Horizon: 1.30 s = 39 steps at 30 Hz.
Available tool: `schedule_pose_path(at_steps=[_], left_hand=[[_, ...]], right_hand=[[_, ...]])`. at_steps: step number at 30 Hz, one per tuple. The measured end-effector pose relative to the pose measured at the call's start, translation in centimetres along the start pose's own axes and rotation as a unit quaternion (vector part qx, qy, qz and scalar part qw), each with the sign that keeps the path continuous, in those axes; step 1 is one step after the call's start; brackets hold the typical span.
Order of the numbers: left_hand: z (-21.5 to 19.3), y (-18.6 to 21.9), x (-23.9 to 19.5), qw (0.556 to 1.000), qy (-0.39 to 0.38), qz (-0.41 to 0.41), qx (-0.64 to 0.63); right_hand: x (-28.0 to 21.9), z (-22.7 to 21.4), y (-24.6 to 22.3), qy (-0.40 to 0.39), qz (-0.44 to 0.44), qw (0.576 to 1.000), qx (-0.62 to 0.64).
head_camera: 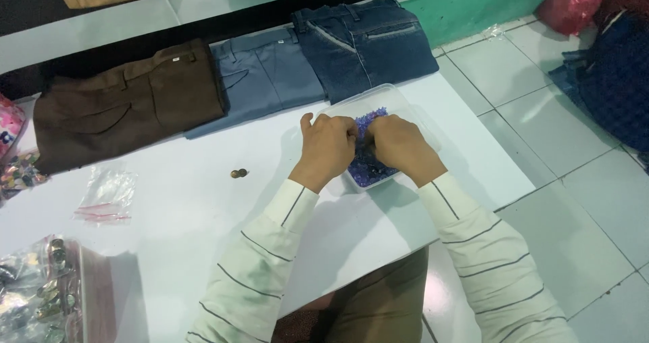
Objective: Sorting and packing small metal studs and blue garment accessories into a plastic container.
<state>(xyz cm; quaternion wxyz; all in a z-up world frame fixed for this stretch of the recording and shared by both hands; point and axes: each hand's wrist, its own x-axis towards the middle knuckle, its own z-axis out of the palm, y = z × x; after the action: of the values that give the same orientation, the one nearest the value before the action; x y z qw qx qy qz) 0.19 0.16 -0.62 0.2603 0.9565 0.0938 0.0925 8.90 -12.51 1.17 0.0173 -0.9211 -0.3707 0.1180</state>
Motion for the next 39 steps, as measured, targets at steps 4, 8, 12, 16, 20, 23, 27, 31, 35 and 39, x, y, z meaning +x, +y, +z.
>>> schedule_pose_path(at_steps=[4,8,12,16,20,23,27,31,35,39], left_hand=[[-0.7,0.4,-0.2,1.0,0.01,-0.004,-0.008],[-2.0,0.5,-0.8,0.999,0.027,0.003,-0.037],[-3.1,0.7,-1.5,0.996,0.043,0.006,-0.072],[-3.5,0.3,-2.2,0.992,0.067,-0.002,-0.11],[-5.4,0.1,-3.8,0.982,0.088,-0.025,-0.163],[-6.5,-0.7,-4.8,0.979,0.101,-0.042,-0.173],[-6.7,-3.2,-6.7,0.974,0.122,-0.066,-0.181],[-8.3,-5.1,-9.5,0.968,0.15,-0.096,-0.175],[-10.0,-6.8,-12.9,0.97,0.168,-0.128,-0.118],[-10.9,-8.6,-15.9,0.97,0.159,-0.173,-0.06]], right_hand=[[-2.2,-3.3,-1.2,-0.007,0.008,0.997,0.072],[-2.8,-4.2,-0.9,0.014,0.006,0.969,0.247],[-2.4,-3.6,0.2,0.031,0.006,0.933,0.358],[-2.6,-3.4,-0.8,0.049,-0.027,0.905,0.421],[-1.8,-2.1,-2.2,0.075,-0.068,0.874,0.475],[-1.2,-1.2,-3.3,0.091,-0.112,0.856,0.496],[-1.4,-1.0,-6.1,0.102,-0.16,0.84,0.508],[-2.0,-0.5,-9.6,0.084,-0.167,0.827,0.531],[-1.9,0.3,-12.9,0.059,-0.187,0.867,0.459],[-0.5,2.5,-15.6,0.026,-0.177,0.896,0.406]])
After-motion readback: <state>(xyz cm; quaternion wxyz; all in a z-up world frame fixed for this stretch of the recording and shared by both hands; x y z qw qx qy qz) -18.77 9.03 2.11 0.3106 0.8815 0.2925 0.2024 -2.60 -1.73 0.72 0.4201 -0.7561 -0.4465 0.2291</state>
